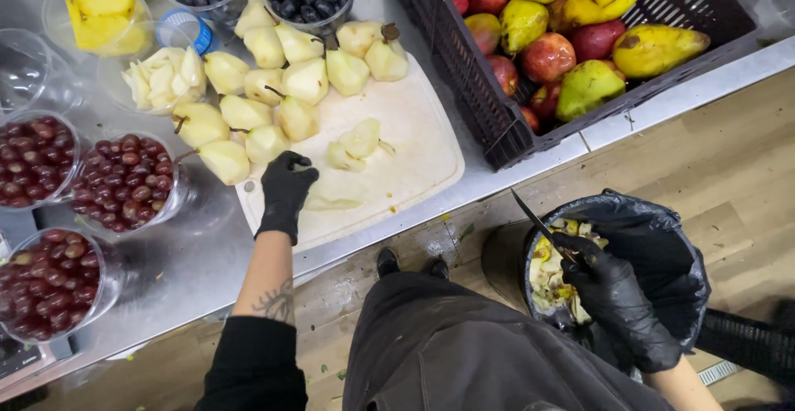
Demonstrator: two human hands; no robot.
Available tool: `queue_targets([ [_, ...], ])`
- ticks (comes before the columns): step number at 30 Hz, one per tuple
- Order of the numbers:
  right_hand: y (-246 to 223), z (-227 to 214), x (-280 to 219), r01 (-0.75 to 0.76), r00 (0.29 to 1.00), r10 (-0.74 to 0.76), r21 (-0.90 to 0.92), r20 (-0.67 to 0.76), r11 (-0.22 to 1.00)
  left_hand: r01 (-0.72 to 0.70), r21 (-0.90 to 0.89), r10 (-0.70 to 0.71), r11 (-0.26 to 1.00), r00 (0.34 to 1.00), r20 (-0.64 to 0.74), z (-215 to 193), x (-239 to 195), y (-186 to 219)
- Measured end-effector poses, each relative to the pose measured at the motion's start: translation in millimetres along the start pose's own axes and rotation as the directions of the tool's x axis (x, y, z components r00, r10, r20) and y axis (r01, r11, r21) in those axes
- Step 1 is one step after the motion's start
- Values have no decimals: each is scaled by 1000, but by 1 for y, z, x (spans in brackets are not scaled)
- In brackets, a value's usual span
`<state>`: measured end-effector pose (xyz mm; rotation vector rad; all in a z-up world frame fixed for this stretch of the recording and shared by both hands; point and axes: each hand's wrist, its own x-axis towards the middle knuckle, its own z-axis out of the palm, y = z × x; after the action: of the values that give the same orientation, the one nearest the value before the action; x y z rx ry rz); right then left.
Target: Peeling, coring, and slicing pears on a cutting board in a produce preparation area.
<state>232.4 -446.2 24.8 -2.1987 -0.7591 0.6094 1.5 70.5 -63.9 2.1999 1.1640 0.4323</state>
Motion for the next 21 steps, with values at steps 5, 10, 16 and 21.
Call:
queue_targets([
  [5,37,-46,-7,-150,986,164,515,19,844,242,-525,-107,816,956,274,34,-70,87],
  [10,-43,-79,-21,-112,970,164,266,-182,958,-355,-765,808,537,477,345,110,-148,205],
  [16,-25,-63,-18,-37,984,72,208,-164,977,-264,-168,301,950,917,263,41,-110,132],
  [21,-113,-38,-3,283,955,-269,115,-124,952,-283,319,265,904,959,101,-22,-73,44],
])
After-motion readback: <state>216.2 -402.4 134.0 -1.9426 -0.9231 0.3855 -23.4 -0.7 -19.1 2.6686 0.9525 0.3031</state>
